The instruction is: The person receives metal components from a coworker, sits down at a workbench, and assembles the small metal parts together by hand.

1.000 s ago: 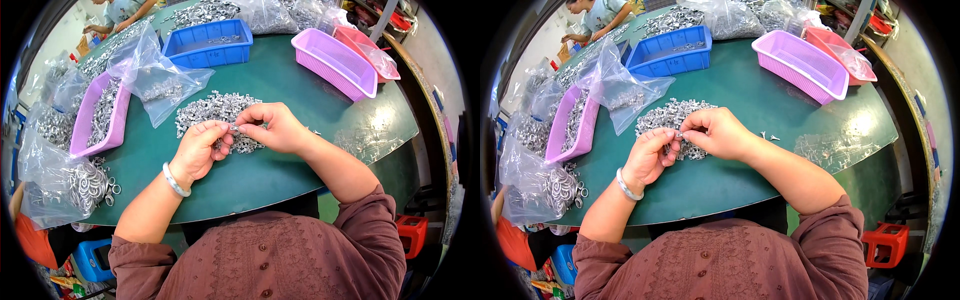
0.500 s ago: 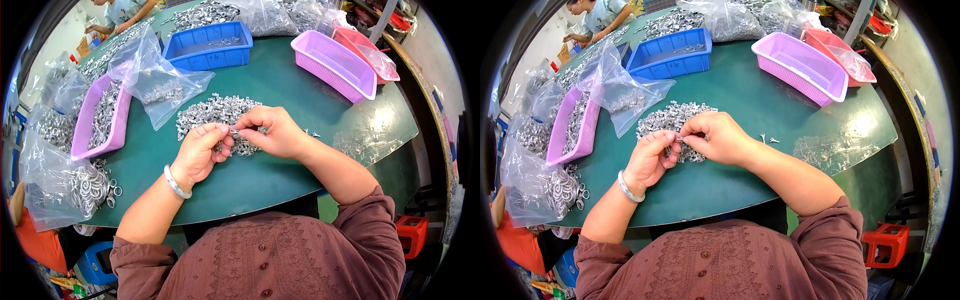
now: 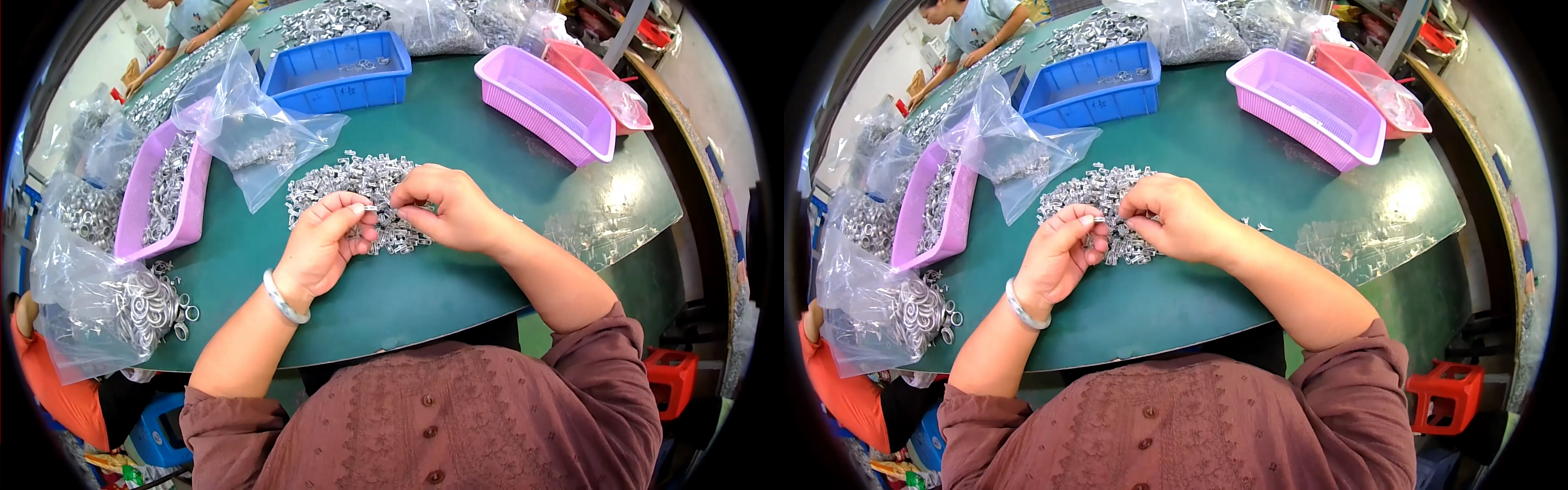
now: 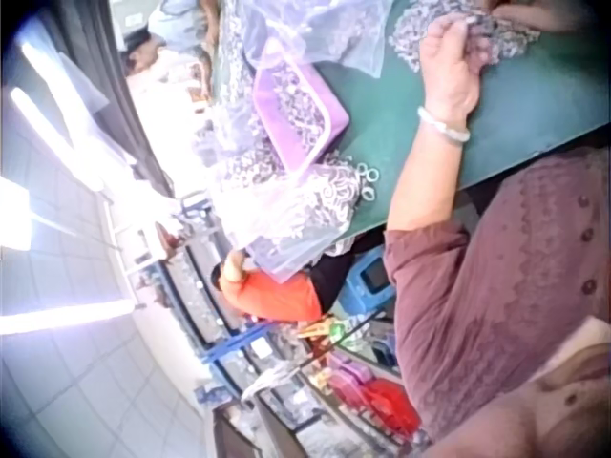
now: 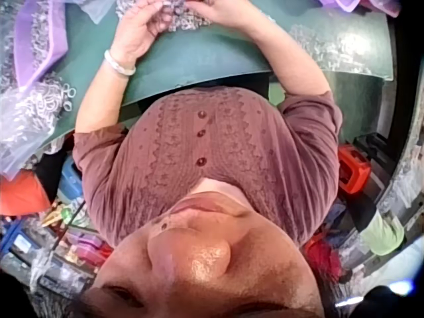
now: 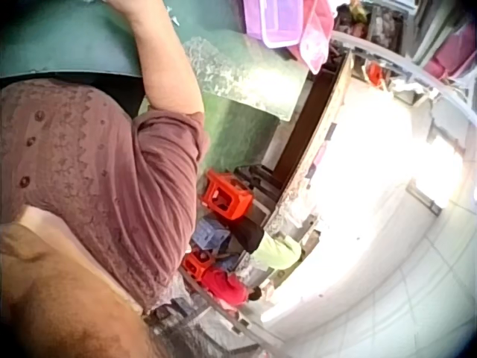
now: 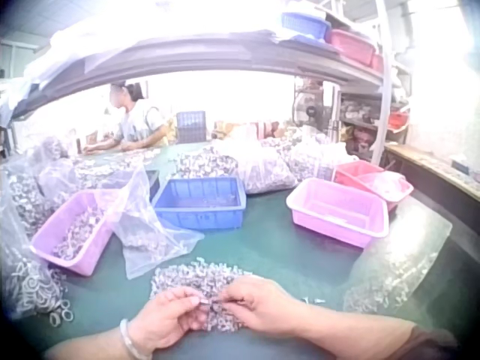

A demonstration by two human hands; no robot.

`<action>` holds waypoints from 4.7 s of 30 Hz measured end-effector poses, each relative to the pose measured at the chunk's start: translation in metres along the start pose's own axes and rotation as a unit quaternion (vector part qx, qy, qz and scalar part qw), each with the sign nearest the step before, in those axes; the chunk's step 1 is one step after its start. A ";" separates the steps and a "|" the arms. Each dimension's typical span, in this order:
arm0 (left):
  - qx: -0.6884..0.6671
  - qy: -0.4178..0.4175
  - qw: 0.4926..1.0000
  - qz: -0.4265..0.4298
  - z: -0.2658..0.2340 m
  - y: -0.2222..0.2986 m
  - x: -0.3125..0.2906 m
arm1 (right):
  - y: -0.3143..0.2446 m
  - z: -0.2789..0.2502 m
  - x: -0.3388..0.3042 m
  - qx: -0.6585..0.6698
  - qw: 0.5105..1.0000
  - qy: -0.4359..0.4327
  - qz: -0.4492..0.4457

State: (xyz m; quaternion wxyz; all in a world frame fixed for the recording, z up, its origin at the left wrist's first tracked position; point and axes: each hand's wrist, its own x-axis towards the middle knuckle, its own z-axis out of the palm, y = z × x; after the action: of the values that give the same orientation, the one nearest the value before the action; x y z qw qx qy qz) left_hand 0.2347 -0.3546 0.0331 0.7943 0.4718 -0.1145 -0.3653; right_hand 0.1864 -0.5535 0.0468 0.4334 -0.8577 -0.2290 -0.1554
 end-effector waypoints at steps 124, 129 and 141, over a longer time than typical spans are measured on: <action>0.091 0.037 0.993 -0.071 0.011 0.003 -0.009 | -0.013 0.009 0.001 -0.042 0.997 0.010 -0.061; 0.095 0.042 0.993 -0.064 0.010 0.003 -0.009 | -0.013 0.008 0.001 -0.022 0.998 0.014 -0.050; 0.117 0.038 0.992 -0.029 0.009 0.001 -0.008 | -0.004 0.003 0.000 -0.057 0.997 0.008 -0.042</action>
State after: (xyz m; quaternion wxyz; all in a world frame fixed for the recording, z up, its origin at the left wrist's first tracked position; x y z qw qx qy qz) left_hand 0.2248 -0.3551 0.0405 0.7265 0.5784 -0.1126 -0.3535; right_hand 0.1845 -0.5491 0.0480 0.3790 -0.8693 -0.2519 -0.1929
